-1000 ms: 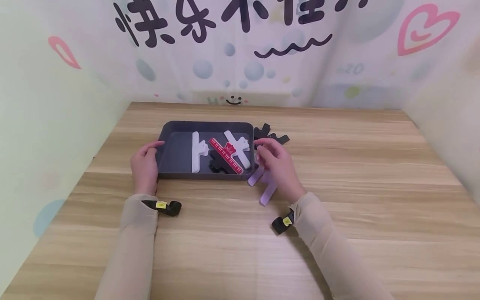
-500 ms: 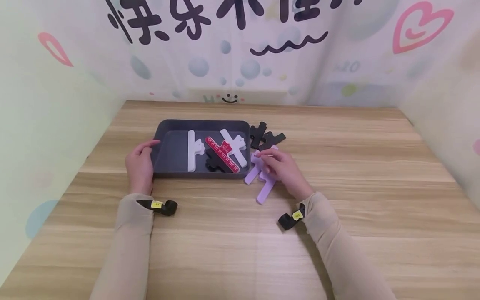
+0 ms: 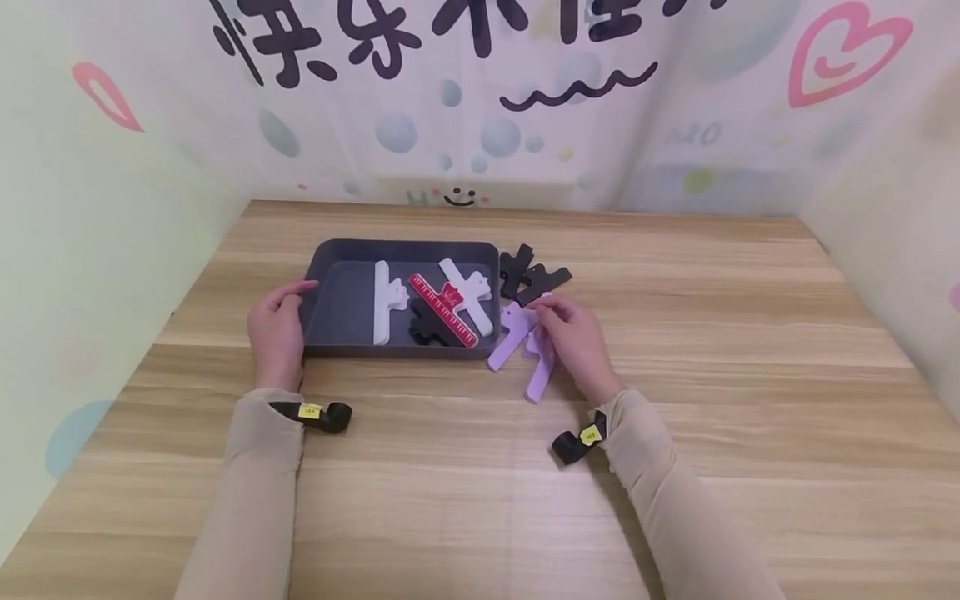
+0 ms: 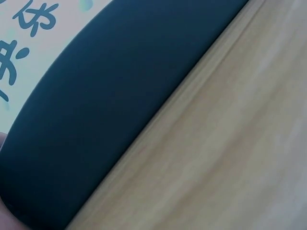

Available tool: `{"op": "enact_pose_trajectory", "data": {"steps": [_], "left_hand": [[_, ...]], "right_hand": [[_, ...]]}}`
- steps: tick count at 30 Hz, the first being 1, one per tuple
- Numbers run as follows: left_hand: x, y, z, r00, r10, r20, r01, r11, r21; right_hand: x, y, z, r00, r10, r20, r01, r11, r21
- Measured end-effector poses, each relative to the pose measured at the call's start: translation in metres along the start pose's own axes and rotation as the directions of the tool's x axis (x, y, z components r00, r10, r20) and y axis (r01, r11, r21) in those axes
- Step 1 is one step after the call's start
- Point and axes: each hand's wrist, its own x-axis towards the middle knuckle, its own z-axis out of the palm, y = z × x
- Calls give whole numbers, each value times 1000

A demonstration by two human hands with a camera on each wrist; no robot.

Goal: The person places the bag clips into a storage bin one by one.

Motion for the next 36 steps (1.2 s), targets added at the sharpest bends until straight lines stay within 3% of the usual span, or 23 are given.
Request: {"op": "enact_pose_trajectory", "data": {"steps": [3,7,19,36], "left_hand": [[-1,1,0,1000,2,-3,-2,1000,2],[-1,2,0,1000,-3,-1,3,1000,8],[-1,1,1,1000,9,-8,-9,1000,4],[-1,2,0,1000,0,0,0,1000,5]], "right_hand": [[1,0,-1,999,5,-39,-7,999,-34],[1,0,-2,998,15,-59,-15,1000,-7],[2,-1,-8,998,63,2,-63,991,-116],[2,3,-7,999,34,-27,-35,999,-31]]}}
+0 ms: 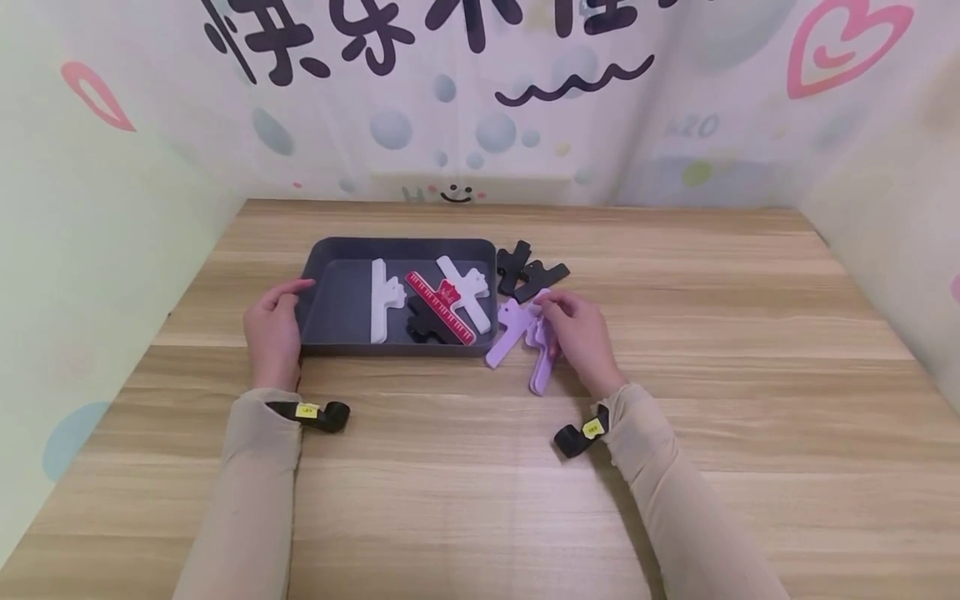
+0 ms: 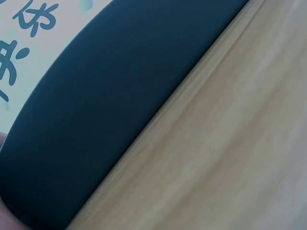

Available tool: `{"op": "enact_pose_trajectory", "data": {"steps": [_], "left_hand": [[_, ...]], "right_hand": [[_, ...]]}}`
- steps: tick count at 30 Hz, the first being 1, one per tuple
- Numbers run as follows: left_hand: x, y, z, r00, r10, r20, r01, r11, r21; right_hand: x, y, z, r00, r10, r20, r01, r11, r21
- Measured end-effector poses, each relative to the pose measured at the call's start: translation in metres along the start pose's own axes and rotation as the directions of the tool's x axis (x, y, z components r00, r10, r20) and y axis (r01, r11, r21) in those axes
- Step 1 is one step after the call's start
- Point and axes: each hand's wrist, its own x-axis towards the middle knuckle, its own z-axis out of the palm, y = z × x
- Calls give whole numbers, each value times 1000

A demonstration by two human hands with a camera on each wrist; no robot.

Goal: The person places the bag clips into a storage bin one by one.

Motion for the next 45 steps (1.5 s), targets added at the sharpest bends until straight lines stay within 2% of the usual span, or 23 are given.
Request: {"op": "enact_pose_trajectory", "data": {"steps": [11,24,36,45], "left_hand": [[1,-1,-1,1000,-14,10,14,1000,10],[2,-2,1,1000,22,-11,-22,1000,7],[2,-2,2,1000,14,-8,-14,1000,22],[1,-2,1,1000,4,3,-4,1000,11]], "right_hand": [[2,4,0,1000,-6,-19,6,1000,-12],[2,1,1,999,-17,-34,17,1000,9],[0,0,0,1000,-21,-11,21,999,24],[2,3,1,999,-52,0,52,998,27]]}}
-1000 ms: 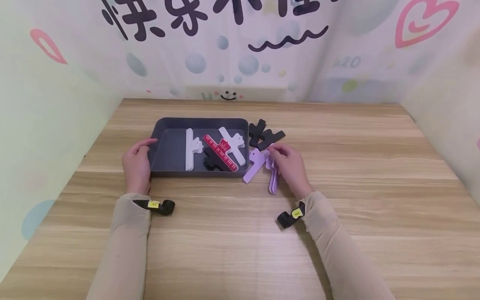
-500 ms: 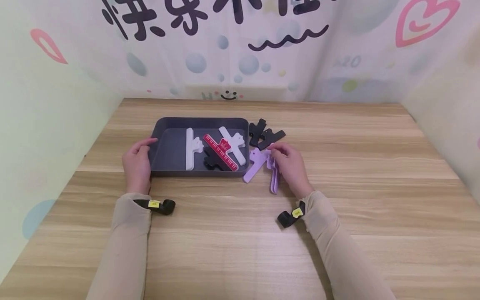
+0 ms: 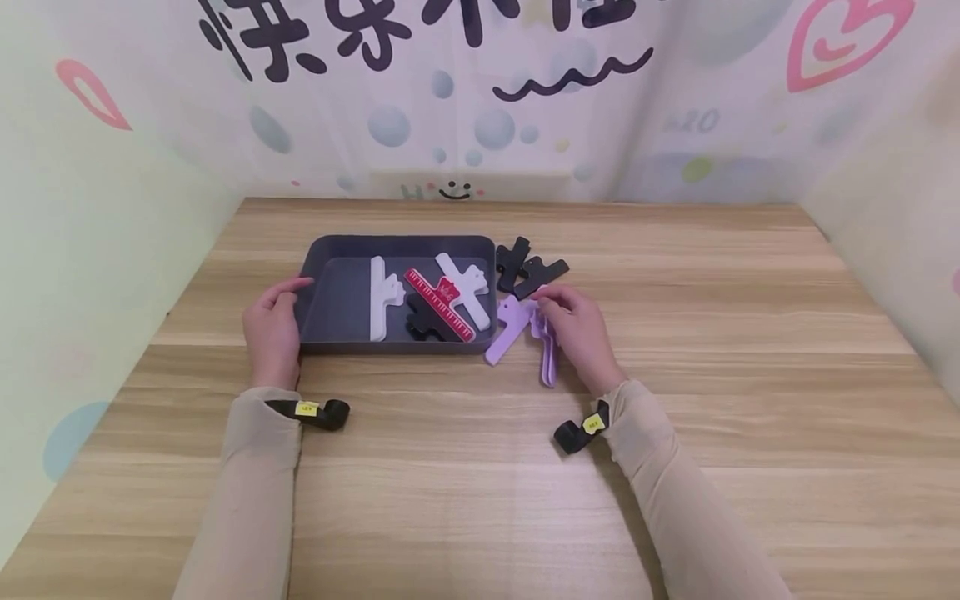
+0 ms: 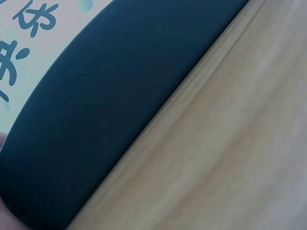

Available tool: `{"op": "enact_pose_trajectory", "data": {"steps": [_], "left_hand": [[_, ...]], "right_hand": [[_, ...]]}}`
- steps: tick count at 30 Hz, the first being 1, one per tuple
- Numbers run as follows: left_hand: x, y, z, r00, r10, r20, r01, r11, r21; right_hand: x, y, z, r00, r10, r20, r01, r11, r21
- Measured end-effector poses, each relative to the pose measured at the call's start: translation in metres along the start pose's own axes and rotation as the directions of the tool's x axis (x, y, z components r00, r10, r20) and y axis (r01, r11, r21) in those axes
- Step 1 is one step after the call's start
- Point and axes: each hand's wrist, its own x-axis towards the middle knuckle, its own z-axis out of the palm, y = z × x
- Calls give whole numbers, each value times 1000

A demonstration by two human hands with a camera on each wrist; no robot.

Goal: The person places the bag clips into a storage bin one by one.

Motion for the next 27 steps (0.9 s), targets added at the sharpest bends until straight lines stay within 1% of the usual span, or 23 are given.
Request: {"op": "enact_pose_trajectory", "data": {"steps": [7,14,27], "left_hand": [[-1,0,0,1000,2,-9,-2,1000,9],[0,0,0,1000,-2,-2,2,1000,-16],[-2,1,0,1000,-4,3,4,1000,-12]], "right_hand": [[1,1,1,1000,2,-1,-2,1000,-1],[1,0,1,1000,-1,1,1,1000,-4],[2,2,1,1000,-19,2,19,1000,-3]]}}
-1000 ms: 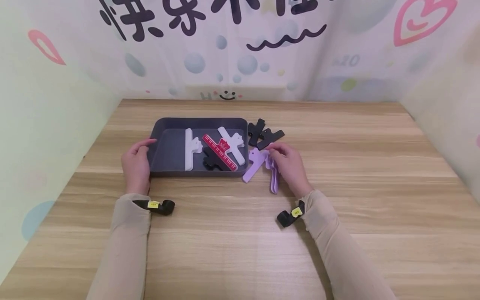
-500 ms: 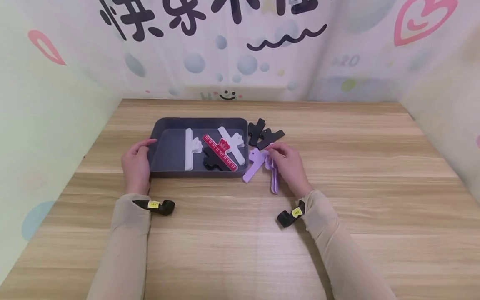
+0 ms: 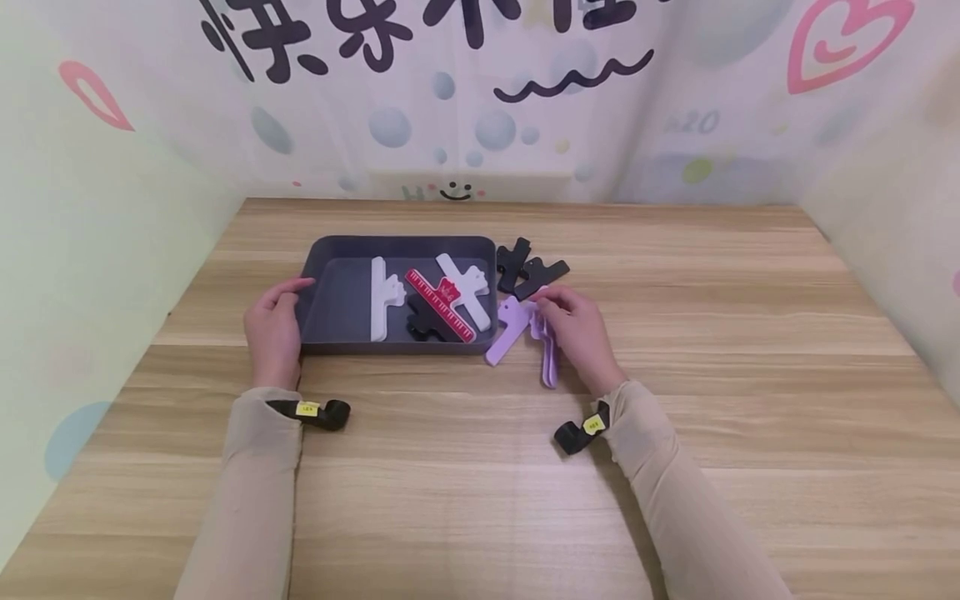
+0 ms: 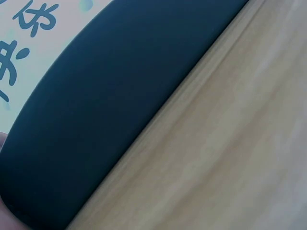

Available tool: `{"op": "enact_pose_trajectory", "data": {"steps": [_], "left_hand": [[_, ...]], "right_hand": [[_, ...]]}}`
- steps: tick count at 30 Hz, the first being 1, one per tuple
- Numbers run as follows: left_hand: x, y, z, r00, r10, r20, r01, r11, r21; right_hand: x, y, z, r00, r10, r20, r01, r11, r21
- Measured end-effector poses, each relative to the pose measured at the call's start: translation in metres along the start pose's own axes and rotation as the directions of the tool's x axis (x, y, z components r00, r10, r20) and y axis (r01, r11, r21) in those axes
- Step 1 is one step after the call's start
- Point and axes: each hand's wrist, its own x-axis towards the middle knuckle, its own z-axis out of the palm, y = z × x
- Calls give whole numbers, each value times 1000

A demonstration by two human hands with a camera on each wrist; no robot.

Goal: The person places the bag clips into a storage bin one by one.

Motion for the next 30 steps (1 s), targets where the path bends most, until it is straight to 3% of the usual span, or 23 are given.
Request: {"op": "enact_pose_trajectory", "data": {"steps": [30], "left_hand": [[0,1,-1,1000,-8,-3,9,999,30]], "right_hand": [[0,-2,0,1000,27,6,-27,999,-17]]}}
